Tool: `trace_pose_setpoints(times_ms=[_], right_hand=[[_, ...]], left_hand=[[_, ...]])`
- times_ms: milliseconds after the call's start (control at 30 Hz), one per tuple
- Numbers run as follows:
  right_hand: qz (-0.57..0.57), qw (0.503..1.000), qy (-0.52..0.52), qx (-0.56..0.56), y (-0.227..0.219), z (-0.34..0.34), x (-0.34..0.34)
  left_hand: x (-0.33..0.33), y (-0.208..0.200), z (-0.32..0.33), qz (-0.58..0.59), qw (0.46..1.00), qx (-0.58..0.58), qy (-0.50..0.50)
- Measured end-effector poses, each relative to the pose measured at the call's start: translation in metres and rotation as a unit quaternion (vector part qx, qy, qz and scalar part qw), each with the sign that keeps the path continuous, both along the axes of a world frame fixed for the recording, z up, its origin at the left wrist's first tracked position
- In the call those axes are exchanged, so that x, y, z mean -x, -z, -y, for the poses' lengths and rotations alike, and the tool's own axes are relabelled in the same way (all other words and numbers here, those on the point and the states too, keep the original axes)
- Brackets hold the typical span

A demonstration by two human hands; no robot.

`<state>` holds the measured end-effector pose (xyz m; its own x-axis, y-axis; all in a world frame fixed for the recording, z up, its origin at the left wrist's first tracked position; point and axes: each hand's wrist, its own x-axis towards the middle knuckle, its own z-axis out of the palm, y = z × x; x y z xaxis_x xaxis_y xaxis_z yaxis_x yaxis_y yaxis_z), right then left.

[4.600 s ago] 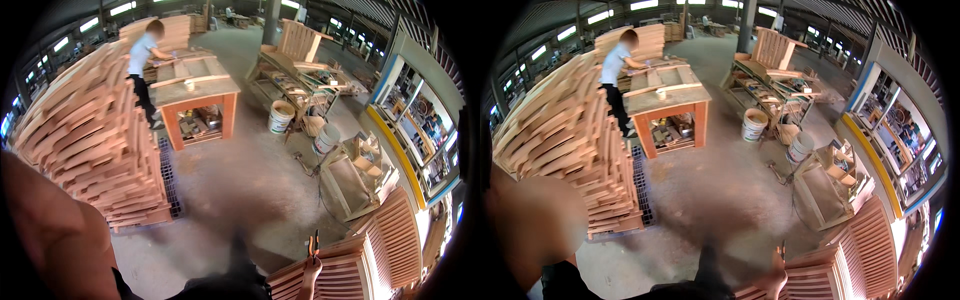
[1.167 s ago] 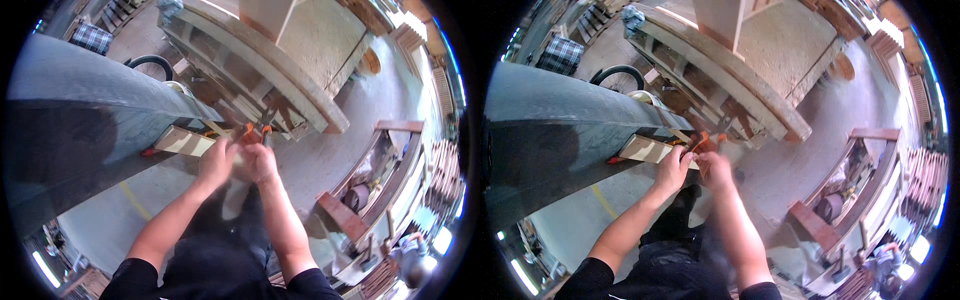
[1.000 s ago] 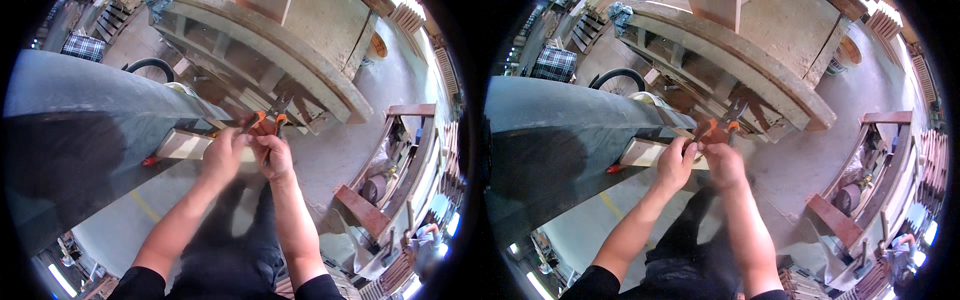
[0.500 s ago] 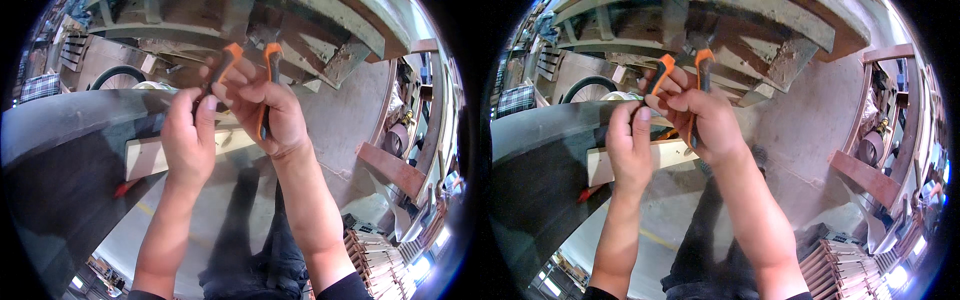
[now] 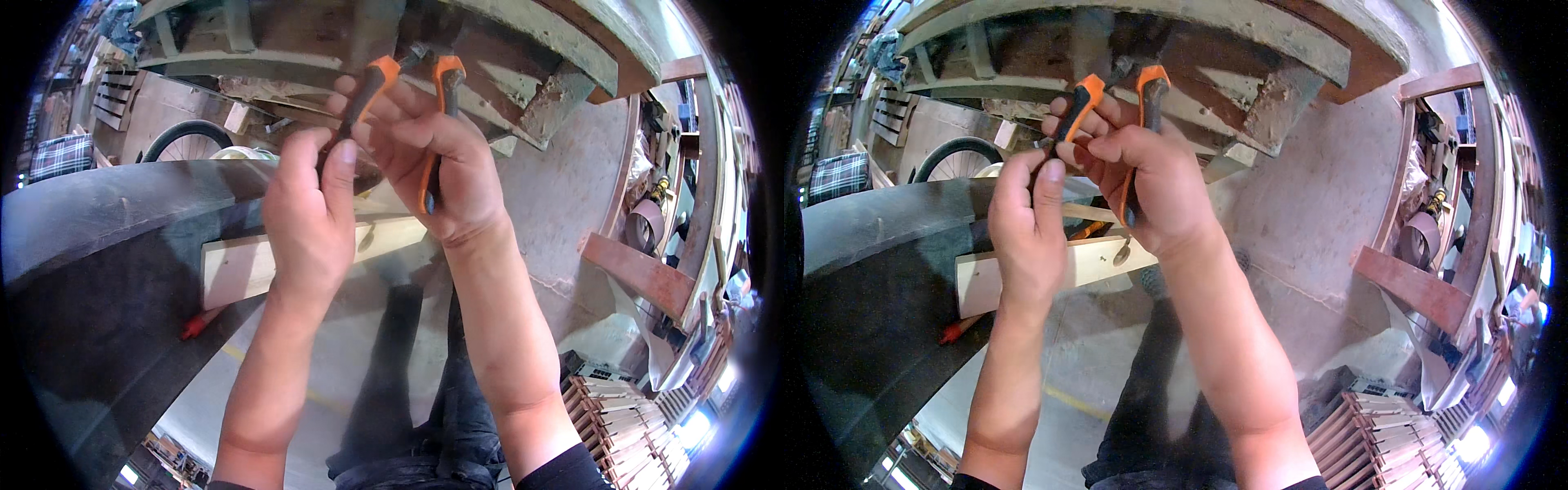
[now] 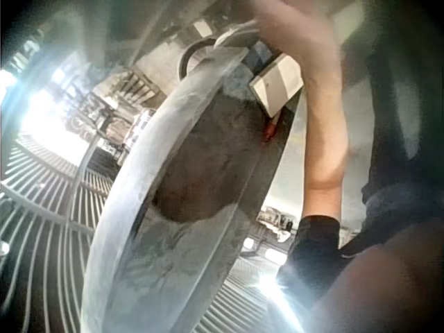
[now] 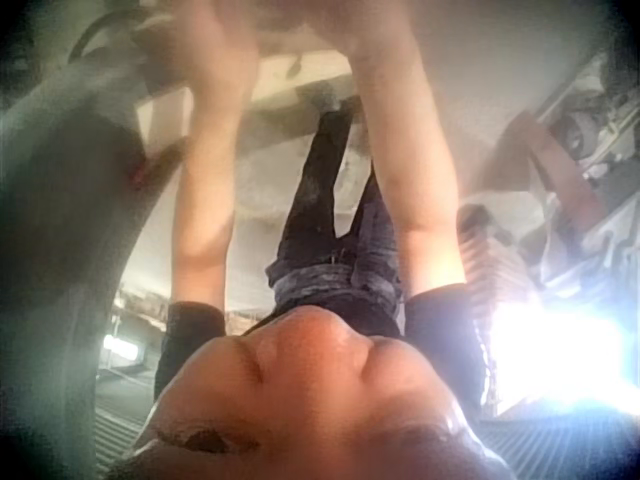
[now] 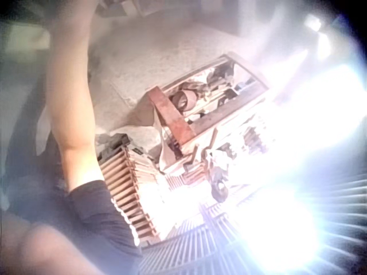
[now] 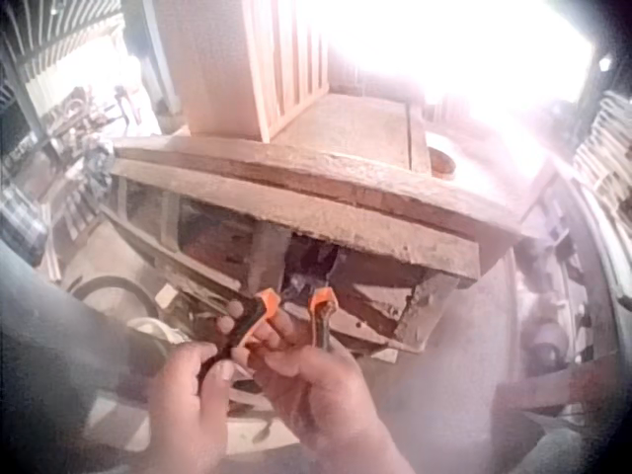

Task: The person assembles a wooden chair by inserting slats into the frame, tapping them into place with a hammer, and adjusting the components. They also use pliers to remove a small piece from the chair and place it into a bucket.

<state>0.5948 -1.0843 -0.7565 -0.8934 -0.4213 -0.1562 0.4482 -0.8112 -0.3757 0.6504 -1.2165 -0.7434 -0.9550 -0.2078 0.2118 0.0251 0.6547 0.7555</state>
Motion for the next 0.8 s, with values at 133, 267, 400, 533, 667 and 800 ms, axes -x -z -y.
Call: trace_pose_setpoints(times_ms=[133,267,400,533,667,800], right_hand=[[0.005,1.0,-0.021,-0.01,0.003,-0.006,0.0],[0.027,0.992,0.011,-0.124,-0.016,-0.005,0.004],[0.042,0.997,0.001,-0.065,-0.007,-0.004,0.007],[0.085,0.993,-0.048,0.063,-0.02,0.009,0.006],[0.041,0.997,-0.046,0.04,-0.016,0.006,0.008],[0.118,0.988,-0.008,-0.096,-0.03,0.003,0.009]], left_hand=[[0.004,0.001,-0.003,0.004,0.999,-0.052,0.012],[0.001,-0.017,-0.005,0.047,0.993,-0.1,0.036],[-0.004,-0.038,-0.01,0.02,0.995,0.059,0.077],[-0.001,-0.052,-0.026,0.133,0.987,0.089,0.005],[0.006,-0.056,-0.041,0.165,0.979,0.113,-0.044],[0.009,-0.057,-0.04,0.179,0.983,0.015,-0.028]])
